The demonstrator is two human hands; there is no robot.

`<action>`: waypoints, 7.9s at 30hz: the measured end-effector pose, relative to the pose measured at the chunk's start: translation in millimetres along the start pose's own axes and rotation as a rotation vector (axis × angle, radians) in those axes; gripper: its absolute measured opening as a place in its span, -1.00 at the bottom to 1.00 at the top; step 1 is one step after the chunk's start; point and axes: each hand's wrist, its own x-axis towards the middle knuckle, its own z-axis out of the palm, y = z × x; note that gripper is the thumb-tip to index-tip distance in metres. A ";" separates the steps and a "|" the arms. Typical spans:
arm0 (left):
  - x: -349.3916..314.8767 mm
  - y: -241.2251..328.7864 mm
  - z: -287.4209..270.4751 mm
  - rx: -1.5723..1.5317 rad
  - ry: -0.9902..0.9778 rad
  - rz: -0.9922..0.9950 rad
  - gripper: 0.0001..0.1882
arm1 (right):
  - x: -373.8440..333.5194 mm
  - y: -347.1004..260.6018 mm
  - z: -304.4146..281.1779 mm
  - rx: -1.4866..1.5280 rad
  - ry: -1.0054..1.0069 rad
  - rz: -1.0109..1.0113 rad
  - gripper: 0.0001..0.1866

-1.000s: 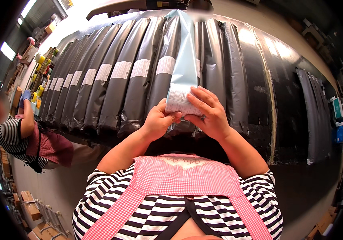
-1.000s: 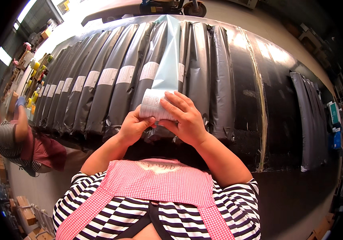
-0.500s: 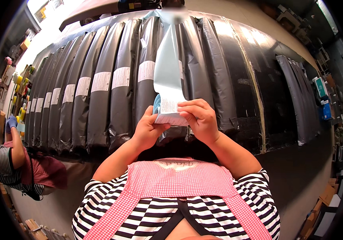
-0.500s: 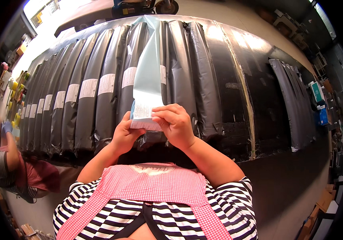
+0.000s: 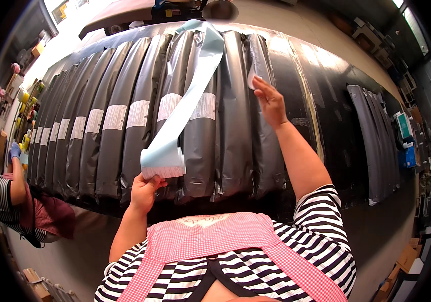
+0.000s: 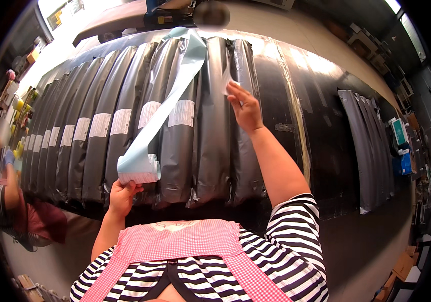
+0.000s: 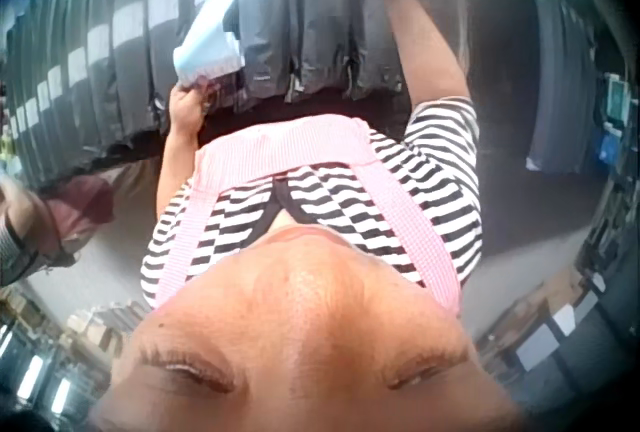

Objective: The person wraps rolled mats in black plastic bags, folding the ends and securing them with tape. They then apply white labels to the wrapped mats on a table.

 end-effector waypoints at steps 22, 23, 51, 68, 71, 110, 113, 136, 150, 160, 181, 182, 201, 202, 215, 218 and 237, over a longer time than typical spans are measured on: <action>-14.6 1.3 38.5 -0.062 0.072 0.060 -0.77 | 1.0 30.9 60.1 -0.540 -0.458 0.263 -0.50; -16.7 4.2 40.9 -0.060 0.065 0.065 -0.77 | 5.0 20.7 75.2 -0.501 -0.638 0.448 -0.40; 15.9 -8.3 198.9 0.245 -0.356 0.134 -0.83 | -115.6 -154.0 -45.4 -0.117 -0.154 -0.258 -0.42; 8.0 -19.2 186.2 0.791 -0.256 0.242 -0.74 | -30.3 -76.5 -89.8 0.513 -0.494 0.706 -0.75; 12.1 -27.2 164.7 0.692 -0.227 0.138 -0.73 | 24.0 -32.1 -116.7 0.645 -0.130 0.858 -0.73; -14.1 -28.0 133.0 -0.037 0.110 0.077 -0.82 | -50.6 -17.6 -19.3 -0.696 -1.013 0.236 -0.60; -25.6 -23.7 139.1 -0.076 0.131 0.064 -0.82 | -52.1 5.7 -26.3 -0.320 -0.644 0.291 -0.63; -111.1 28.0 138.0 0.750 -0.245 -0.071 -0.64 | -94.7 -230.4 -27.5 -0.039 -1.058 0.025 -0.51; -192.9 -8.7 68.6 0.504 -0.291 0.039 -0.68 | -190.3 -300.4 45.0 0.063 -1.279 0.187 -0.75; -203.1 0.0 52.4 0.363 -0.366 -0.005 -0.64 | -165.5 -287.4 16.9 0.077 -1.559 0.357 -0.44; -132.5 -48.5 54.4 0.140 -0.476 -0.234 -0.62 | -632.1 -245.9 -233.1 -0.911 -0.266 1.265 -0.77; -125.5 -50.0 63.2 0.138 -0.499 -0.242 -0.61 | -668.0 -264.7 -235.4 -0.898 -0.252 1.380 -0.73; -108.1 -110.2 265.8 0.178 -0.522 -0.248 -0.63 | -385.6 -65.9 -235.3 -0.693 0.024 1.003 -0.52; -114.6 -114.2 266.4 0.140 -0.486 -0.297 -0.64 | -396.9 -64.3 -238.2 -0.633 0.046 0.898 -0.69; -137.7 -135.9 327.1 0.206 -0.222 -0.213 -0.59 | -584.0 82.3 -305.4 -0.161 -0.789 1.119 -0.68; -145.5 -133.0 343.0 0.217 -0.200 -0.240 -0.58 | -545.7 138.7 -258.6 -0.040 -0.559 1.291 -0.68; -146.5 -132.5 347.5 0.210 -0.222 -0.182 -0.49 | -573.7 65.6 -191.1 0.812 -0.181 1.725 -0.66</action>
